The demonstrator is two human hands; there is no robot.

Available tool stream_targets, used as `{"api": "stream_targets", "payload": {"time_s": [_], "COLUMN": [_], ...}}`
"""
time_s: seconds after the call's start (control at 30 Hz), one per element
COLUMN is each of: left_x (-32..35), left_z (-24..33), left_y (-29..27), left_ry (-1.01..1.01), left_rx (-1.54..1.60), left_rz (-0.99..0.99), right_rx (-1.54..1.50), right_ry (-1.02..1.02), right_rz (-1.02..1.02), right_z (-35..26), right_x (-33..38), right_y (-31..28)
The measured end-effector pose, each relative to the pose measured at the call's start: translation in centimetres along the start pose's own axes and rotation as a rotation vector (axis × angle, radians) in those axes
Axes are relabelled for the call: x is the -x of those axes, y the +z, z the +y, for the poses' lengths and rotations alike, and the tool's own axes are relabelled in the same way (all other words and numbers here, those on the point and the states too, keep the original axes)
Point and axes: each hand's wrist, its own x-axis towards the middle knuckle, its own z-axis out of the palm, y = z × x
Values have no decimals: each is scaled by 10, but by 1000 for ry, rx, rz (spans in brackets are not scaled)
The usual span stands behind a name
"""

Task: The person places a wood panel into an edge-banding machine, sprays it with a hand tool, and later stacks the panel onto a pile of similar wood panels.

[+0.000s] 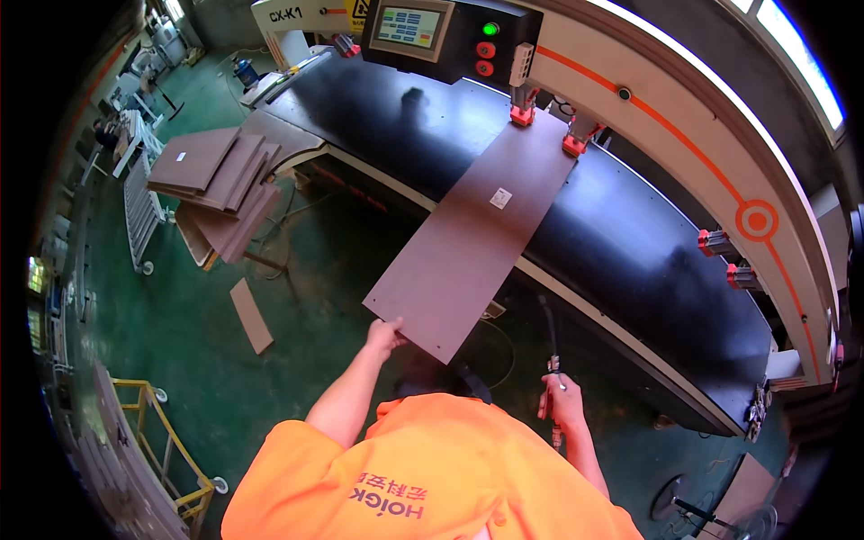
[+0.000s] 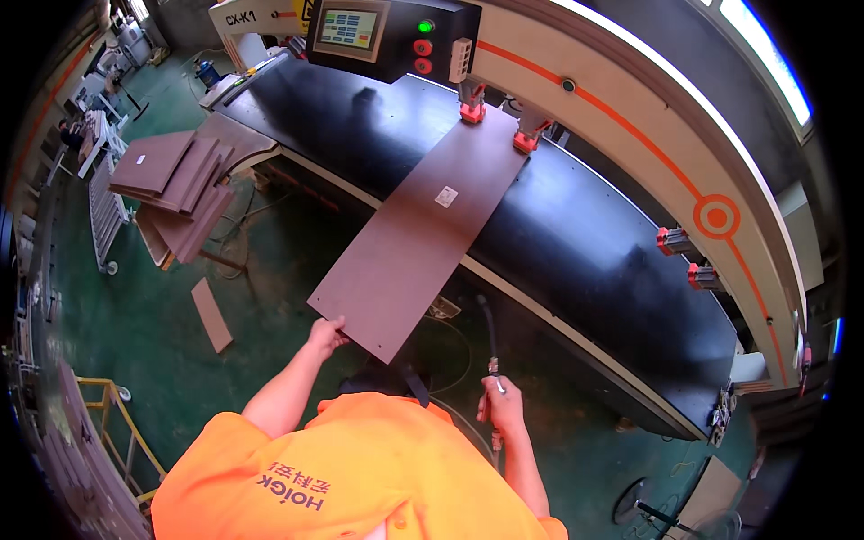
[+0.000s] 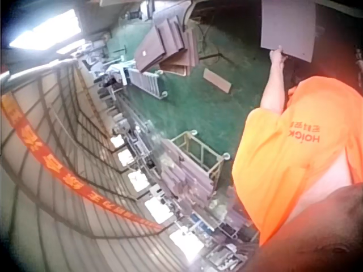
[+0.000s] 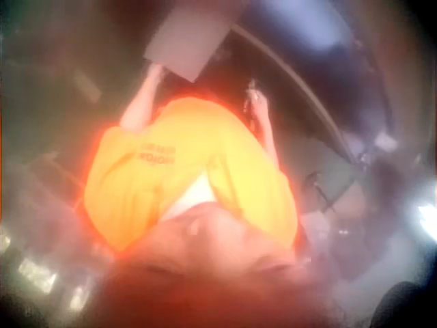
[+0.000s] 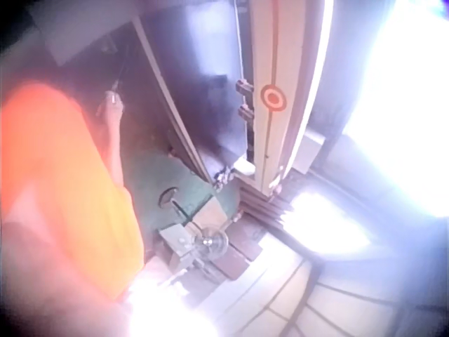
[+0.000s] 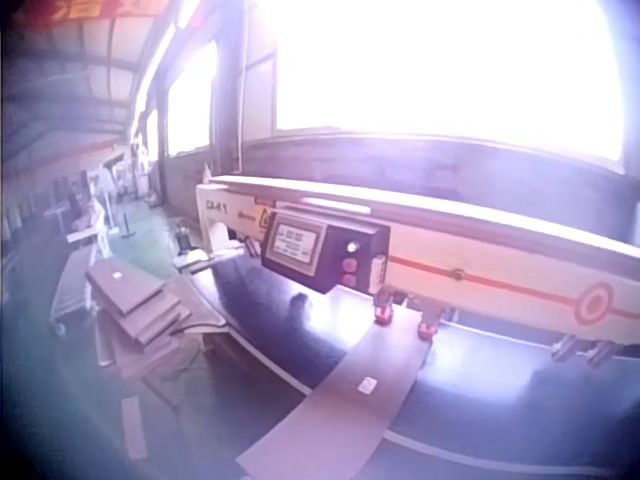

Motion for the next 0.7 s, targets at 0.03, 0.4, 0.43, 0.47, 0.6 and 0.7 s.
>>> {"api": "stream_targets", "payload": {"time_s": [0.03, 0.4, 0.43, 0.47, 0.6, 0.7], "left_x": [-8, -16, -11, -13, -19, -27], "left_z": [8, 41, 46, 45, 49, 60], "left_y": [-5, -29, -26, -26, -39, -51], "left_ry": [18, 21, 19, 14, 144, 231], "left_rx": [60, 65, 89, 67, -108, -312], "left_rz": [41, 34, 46, 69, 119, 48], "right_rx": [114, 54, 56, 59, 12, 70], "right_ry": [28, 118, 111, 105, 79, 70], "right_rz": [8, 258, 254, 249, 204, 184], "right_z": [2, 9, 4, -1, -7, -10], "right_x": [0, -5, -6, -7, -13, -15], "right_y": [4, 48, 57, 67, 103, 124]}}
